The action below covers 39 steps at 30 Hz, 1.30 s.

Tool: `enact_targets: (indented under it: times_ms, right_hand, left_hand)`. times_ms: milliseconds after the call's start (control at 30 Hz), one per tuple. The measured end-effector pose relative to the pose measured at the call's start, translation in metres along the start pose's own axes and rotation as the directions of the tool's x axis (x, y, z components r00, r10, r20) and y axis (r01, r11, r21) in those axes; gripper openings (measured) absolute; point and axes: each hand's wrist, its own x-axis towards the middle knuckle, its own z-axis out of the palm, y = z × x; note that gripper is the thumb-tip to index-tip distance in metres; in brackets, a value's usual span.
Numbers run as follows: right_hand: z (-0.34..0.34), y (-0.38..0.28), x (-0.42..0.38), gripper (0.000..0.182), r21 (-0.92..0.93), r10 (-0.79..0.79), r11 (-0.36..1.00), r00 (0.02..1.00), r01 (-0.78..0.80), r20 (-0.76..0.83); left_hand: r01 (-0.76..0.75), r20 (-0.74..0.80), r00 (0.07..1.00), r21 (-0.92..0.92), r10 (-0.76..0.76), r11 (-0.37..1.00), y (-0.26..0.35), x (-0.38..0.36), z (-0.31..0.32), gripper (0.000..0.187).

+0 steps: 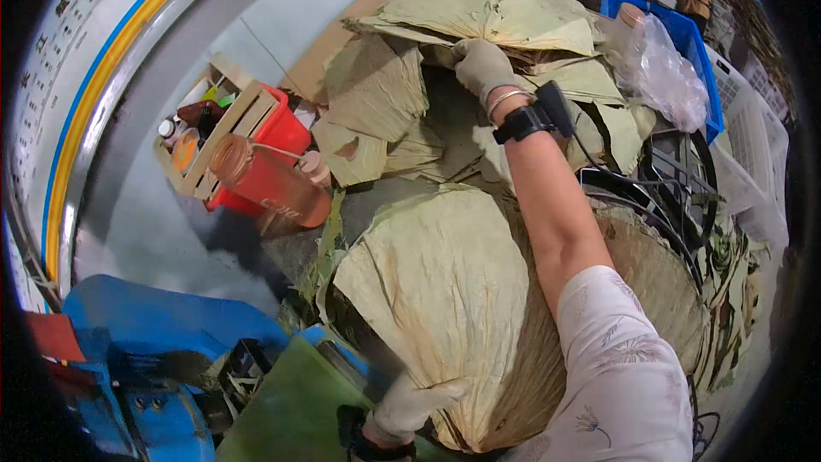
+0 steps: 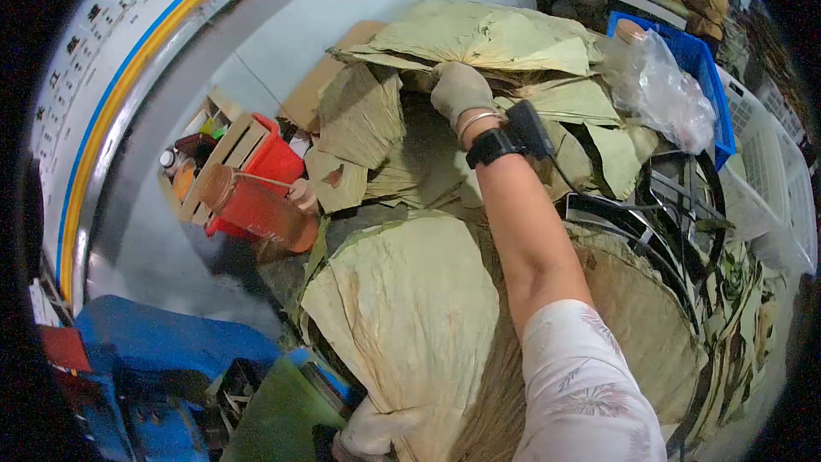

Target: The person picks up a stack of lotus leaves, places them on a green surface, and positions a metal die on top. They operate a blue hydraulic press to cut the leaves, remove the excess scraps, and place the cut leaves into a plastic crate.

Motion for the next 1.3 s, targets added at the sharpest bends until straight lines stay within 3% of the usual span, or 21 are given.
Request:
enact_targets:
  times_ms: [133, 200, 233, 300, 333, 400, 467, 600, 633, 667, 700, 767, 867, 933, 967, 1000, 1067, 1133, 1167, 1233, 1300]
  right_hand:
    - [-0.026, -0.033, 0.003, 0.021, 0.224, -0.123, 0.969, 0.99, 0.105, 0.064]
    - [-0.048, -0.053, -0.013, 0.023, 0.206, -0.125, 0.965, 0.976, 0.161, -0.176]
    - [-0.056, -0.061, -0.019, 0.023, 0.204, -0.139, 0.963, 0.974, 0.175, -0.178]
    - [-0.071, -0.073, -0.032, 0.02, 0.515, -0.209, 0.733, 0.868, 0.445, -0.451]
    - [-0.078, -0.077, -0.038, 0.02, 0.512, -0.22, 0.727, 0.862, 0.457, -0.456]
    - [-0.09, -0.081, -0.049, 0.02, 0.758, -0.11, 0.285, 0.806, 0.586, -0.582]
    - [-0.096, -0.082, -0.051, 0.026, 0.777, -0.043, -0.005, 0.777, 0.629, -0.629]
    - [-0.086, -0.07, -0.04, 0.034, 0.835, 0.014, -0.222, 0.858, 0.504, -0.514]
    - [-0.073, -0.058, -0.028, 0.036, 0.864, 0.075, -0.153, 0.878, 0.479, -0.473]
    - [-0.069, -0.065, -0.032, 0.034, 0.859, 0.054, -0.178, 0.876, 0.48, -0.478]
    - [-0.065, -0.072, -0.035, 0.034, 0.859, 0.068, -0.247, 0.893, 0.448, -0.446]
    - [-0.056, -0.079, -0.035, 0.034, 0.847, 0.079, -0.33, 0.907, 0.416, -0.414]
    - [-0.046, -0.081, -0.033, 0.033, 0.882, 0.157, -0.305, 0.932, 0.359, -0.325]
    - [-0.037, -0.075, -0.029, 0.029, 0.888, 0.082, -0.313, 0.941, 0.337, -0.328]
    - [-0.017, -0.06, -0.01, 0.032, 0.886, 0.101, -0.294, 0.934, 0.357, -0.343]
    - [-0.013, -0.057, -0.008, 0.036, 0.925, 0.189, -0.14, 0.927, 0.353, -0.325]
    - [-0.006, -0.045, -0.003, 0.041, 0.957, 0.287, -0.069, 0.924, 0.283, -0.253]
    - [-0.009, -0.033, -0.003, 0.045, 0.971, 0.393, 0.1, 0.888, 0.217, -0.238]
    - [0.018, -0.015, 0.025, 0.05, 0.949, 0.494, 0.018, 0.822, 0.315, -0.282]
    - [0.002, -0.012, 0.014, 0.051, 0.951, 0.587, -0.064, 0.783, 0.301, -0.208]
    - [0.012, 0.003, 0.024, 0.052, 0.945, 0.69, 0.027, 0.678, 0.325, -0.253]
  left_hand:
    - [-0.003, 0.01, 1.0, -0.053, 0.003, 0.999, 0.005, 0.001, 0.0, 0.041]
    - [0.011, 0.055, 0.998, -0.011, -0.01, 1.0, 0.0, 0.002, -0.005, 0.041]
    - [0.002, 0.061, 0.998, -0.003, -0.002, 1.0, -0.001, 0.003, -0.005, 0.042]
    - [-0.019, 0.066, 0.998, 0.006, 0.019, 1.0, -0.004, 0.004, -0.006, 0.042]
    - [-0.047, 0.06, 0.997, 0.006, 0.047, 0.999, -0.006, 0.005, -0.005, 0.044]
    - [-0.094, 0.054, 0.994, 0.015, 0.093, 0.995, -0.01, 0.006, -0.005, 0.045]
    - [-0.073, 0.062, 0.995, -0.062, 0.077, 0.995, -0.015, 0.007, -0.009, 0.048]
    - [-0.081, 0.118, 0.99, -0.016, 0.082, 0.997, -0.016, 0.009, -0.011, 0.051]
    - [-0.06, 0.097, 0.993, -0.031, 0.063, 0.998, -0.017, 0.01, -0.01, 0.051]
    - [-0.041, 0.074, 0.996, -0.047, 0.044, 0.998, -0.019, 0.008, -0.013, 0.051]
    - [-0.085, 0.041, 0.995, -0.112, 0.09, 0.99, -0.035, 0.004, -0.03, 0.07]
    - [-0.106, 0.038, 0.993, -0.1, 0.11, 0.989, -0.025, 0.002, -0.02, 0.067]
    - [-0.065, 0.035, 0.997, -0.1, 0.069, 0.993, -0.02, 0.002, -0.019, 0.061]
    - [-0.103, 0.031, 0.994, -0.088, 0.106, 0.991, -0.029, 0.004, -0.025, 0.056]
    - [-0.081, 0.037, 0.996, -0.087, 0.085, 0.993, -0.026, 0.005, -0.022, 0.056]
    - [-0.091, 0.061, 0.994, -0.036, 0.093, 0.995, -0.019, 0.007, -0.017, 0.054]
    - [-0.064, 0.103, 0.993, 0.02, 0.062, 0.998, -0.018, 0.007, -0.014, 0.052]
    - [-0.053, 0.039, 0.998, -0.101, 0.058, 0.993, -0.023, 0.003, -0.017, 0.053]
    - [0.05, 0.001, 0.999, -0.065, -0.05, 0.997, -0.021, 0.004, -0.017, 0.055]
    - [0.064, -0.004, 0.998, -0.05, -0.064, 0.997, -0.01, 0.001, -0.009, 0.055]
    - [0.064, -0.016, 0.998, -0.037, -0.065, 0.997, -0.002, -0.002, -0.003, 0.055]
